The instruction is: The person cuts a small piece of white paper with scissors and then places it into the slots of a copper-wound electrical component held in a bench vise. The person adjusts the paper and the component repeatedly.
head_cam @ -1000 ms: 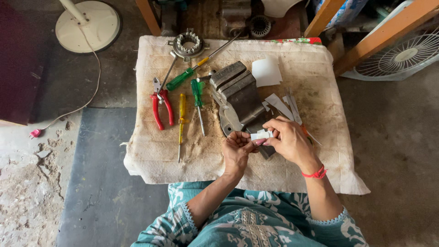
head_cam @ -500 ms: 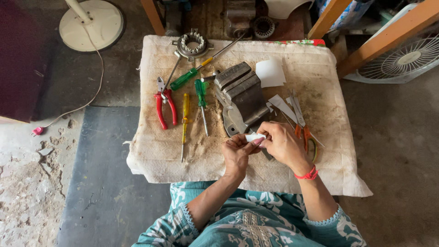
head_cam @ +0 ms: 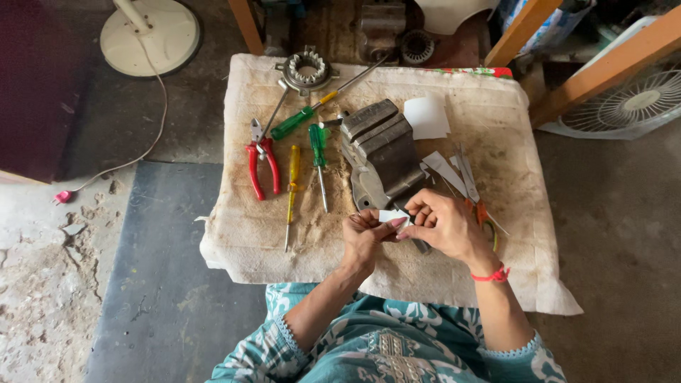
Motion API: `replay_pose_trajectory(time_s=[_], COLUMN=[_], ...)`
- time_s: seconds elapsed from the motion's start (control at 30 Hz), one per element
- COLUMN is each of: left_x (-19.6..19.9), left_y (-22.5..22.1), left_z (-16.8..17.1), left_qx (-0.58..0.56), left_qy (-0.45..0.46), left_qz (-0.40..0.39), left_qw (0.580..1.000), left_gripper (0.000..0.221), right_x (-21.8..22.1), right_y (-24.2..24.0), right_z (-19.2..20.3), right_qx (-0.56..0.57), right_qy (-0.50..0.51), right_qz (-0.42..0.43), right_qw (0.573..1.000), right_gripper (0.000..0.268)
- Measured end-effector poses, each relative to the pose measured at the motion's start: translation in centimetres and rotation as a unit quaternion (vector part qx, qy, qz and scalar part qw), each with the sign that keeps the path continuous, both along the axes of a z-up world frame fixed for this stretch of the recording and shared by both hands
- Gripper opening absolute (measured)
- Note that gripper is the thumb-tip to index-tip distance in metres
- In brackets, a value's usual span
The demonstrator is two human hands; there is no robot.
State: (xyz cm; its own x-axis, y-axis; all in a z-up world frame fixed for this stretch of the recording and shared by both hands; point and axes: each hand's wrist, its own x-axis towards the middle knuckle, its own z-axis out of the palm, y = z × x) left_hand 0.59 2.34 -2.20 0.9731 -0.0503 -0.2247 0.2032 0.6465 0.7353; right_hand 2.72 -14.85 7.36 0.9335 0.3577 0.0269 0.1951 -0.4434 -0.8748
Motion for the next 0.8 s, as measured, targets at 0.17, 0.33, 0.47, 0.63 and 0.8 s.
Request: replay_pose_trajectory(time_s=[0.17, 0.33, 0.47, 0.63, 0.8], left_x=[2.0, 6.6, 8.9, 11.0, 12.1], left_y=[6.9, 10.9, 11.2, 12.0, 12.7], left_z=[0.6, 1.2, 0.7, -1.3, -2.5], left_qx=[0.178, 0.39, 0.465, 0.603, 0.732], left_qy=[-0.01, -0.052, -0.039, -0.167, -0.133], left_qz=[0.096, 0.065, 0.006, -0.022, -0.06], left_qw=[0.979, 0.917, 0.885, 0.78, 0.666], left_gripper=[0.01, 0.034, 0.038, 0.027, 0.021], right_x=[0.8, 0.4, 0.3, 0.5, 0.2], right_y=[0.7, 2.1, 2.5, 2.4, 2.4], right_z=[-1.6, -2.1, -2.2, -2.6, -2.5], right_qx=[0.103, 0.02, 0.069, 0.064, 0.055], right_qy=[-0.025, -0.125, -0.138, -0.137, -0.141], right_qz=[-0.107, -0.147, -0.127, -0.13, -0.14], right_qw=[0.989, 0.981, 0.98, 0.98, 0.978], right_gripper=[0.018, 0.014, 0.014, 0.013, 0.014])
